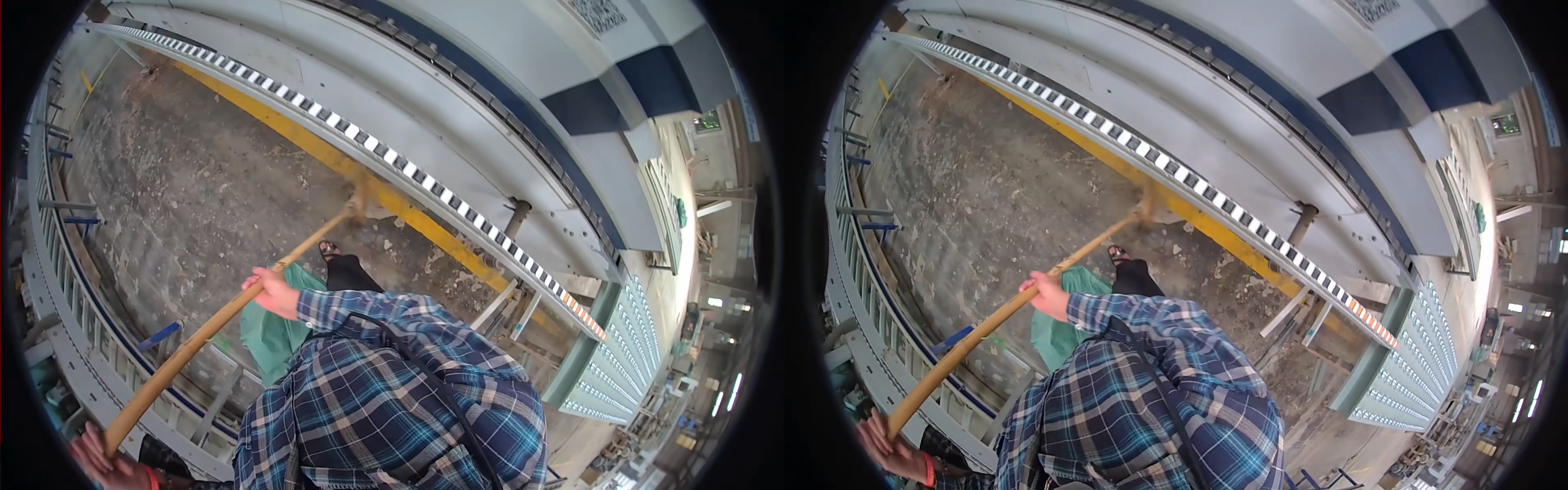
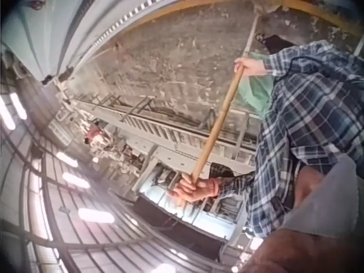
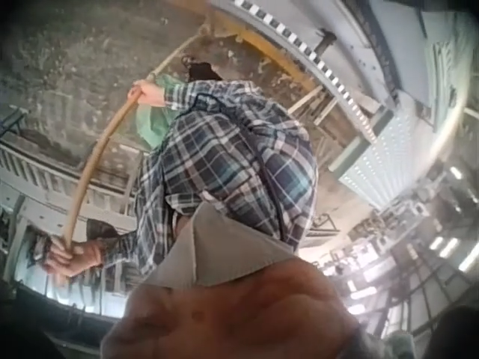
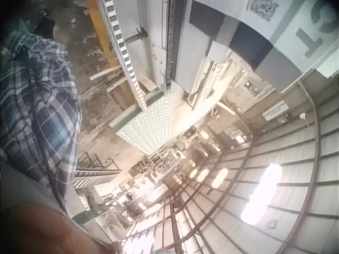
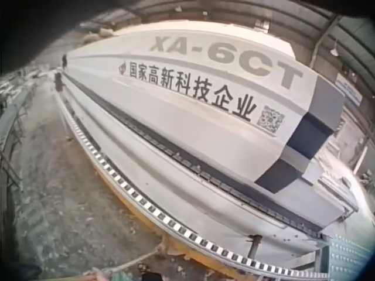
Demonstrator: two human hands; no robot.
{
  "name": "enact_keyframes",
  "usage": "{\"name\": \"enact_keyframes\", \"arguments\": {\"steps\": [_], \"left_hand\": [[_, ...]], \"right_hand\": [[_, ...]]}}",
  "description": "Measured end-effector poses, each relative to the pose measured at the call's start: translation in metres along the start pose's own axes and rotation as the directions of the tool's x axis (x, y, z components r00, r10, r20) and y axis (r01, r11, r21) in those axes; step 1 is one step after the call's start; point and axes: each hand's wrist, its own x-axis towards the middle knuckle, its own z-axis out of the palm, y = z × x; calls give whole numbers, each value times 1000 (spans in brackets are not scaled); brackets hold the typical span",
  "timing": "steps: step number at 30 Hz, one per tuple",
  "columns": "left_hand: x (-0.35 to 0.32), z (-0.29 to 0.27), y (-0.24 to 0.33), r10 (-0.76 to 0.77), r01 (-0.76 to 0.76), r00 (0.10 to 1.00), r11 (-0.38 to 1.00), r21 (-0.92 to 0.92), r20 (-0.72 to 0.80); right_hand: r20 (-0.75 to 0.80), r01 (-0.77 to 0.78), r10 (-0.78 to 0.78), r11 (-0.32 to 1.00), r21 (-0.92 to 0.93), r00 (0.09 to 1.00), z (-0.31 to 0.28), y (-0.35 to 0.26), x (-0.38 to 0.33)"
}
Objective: Sweep wood shavings from the floor into a pile using a broom in a factory setting.
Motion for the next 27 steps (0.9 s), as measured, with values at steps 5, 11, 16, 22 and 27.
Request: {"name": "enact_keyframes", "arguments": {"steps": [5,11,16,22,27], "left_hand": [[-20,82,-117,-212,228,958,971,65,-191],[-10,106,-149,-283,277,958,954,-116,-39],[18,92,-117,-108,113,986,993,32,-124],[84,-7,-28,334,-139,862,879,456,-382],[142,-5,-82,160,-56,961,913,404,-228]], "right_hand": [[-226,193,-237,961,-200,945,-4,-128,67],[-309,195,-319,908,-372,896,-25,-171,199],[-95,7,-48,917,-399,994,55,-81,215],[-23,-261,260,960,-106,965,147,22,119],[-28,-114,111,977,-179,993,116,-15,74]]}}
